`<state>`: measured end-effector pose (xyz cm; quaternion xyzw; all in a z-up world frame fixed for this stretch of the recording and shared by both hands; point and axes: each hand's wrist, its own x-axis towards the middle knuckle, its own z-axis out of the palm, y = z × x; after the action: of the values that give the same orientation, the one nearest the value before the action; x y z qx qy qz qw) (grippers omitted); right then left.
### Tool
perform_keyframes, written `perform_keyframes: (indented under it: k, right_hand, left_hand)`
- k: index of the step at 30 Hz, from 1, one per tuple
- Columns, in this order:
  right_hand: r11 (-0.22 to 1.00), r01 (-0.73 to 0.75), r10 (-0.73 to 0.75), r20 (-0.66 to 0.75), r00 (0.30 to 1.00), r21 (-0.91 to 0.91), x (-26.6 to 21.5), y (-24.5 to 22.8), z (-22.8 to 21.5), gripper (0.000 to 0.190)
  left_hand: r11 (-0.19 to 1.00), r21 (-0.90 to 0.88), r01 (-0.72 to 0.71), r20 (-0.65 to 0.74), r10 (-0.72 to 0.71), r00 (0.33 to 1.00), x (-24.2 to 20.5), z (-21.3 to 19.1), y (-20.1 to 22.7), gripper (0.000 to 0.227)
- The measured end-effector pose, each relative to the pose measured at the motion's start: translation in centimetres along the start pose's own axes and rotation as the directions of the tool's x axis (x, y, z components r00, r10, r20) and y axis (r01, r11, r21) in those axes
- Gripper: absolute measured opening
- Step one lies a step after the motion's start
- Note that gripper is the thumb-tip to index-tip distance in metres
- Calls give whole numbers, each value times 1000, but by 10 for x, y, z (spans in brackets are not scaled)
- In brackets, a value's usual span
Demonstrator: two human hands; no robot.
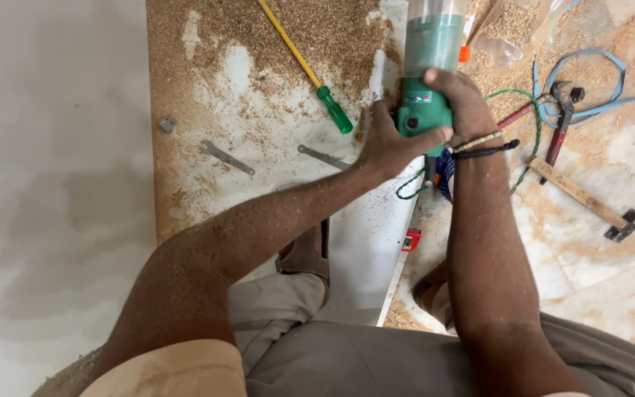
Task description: The person uses a green handheld electric router to carve a groove along the vertical edge of a white wooden cabinet. The camera is positioned overhead, showing the tool moving steadily along the wood surface while generating sawdust.
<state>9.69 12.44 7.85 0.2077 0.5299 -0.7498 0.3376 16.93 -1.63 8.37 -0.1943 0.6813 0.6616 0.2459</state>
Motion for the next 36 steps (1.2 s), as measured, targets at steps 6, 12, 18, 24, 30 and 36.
perform_keyframes:
  k: [6,12,18,24,30,36]
  right_hand:
    - [981,35,-55,102,993,191,17,4,11,68]
    - [964,38,-71,-120,990,-263,30,7,18,63]
    - [975,14,-48,-152,987,-221,39,16,9,60]
    - [969,67,-95,-111,989,-237,45,14,8,62]
    - [957,114,-141,-86,986,-266,59,18,6,61]
    - [939,105,-136,-75,988,-327,67,19,1,60]
  left_hand:
    - [1000,-11,-16,80,17,997,26,-13,-2,66]
    - [993,96,-73,64,67,996,39,-25,-14,73]
    - [979,202,26,30,-33,999,38,-18,-10,89]
    - [969,241,56,-33,-50,998,39,-17,4,101]
    - [961,269,67,-58,-53,997,44,-20,6,104]
    - [965,246,89,-69,-74,995,48,-20,5,110]
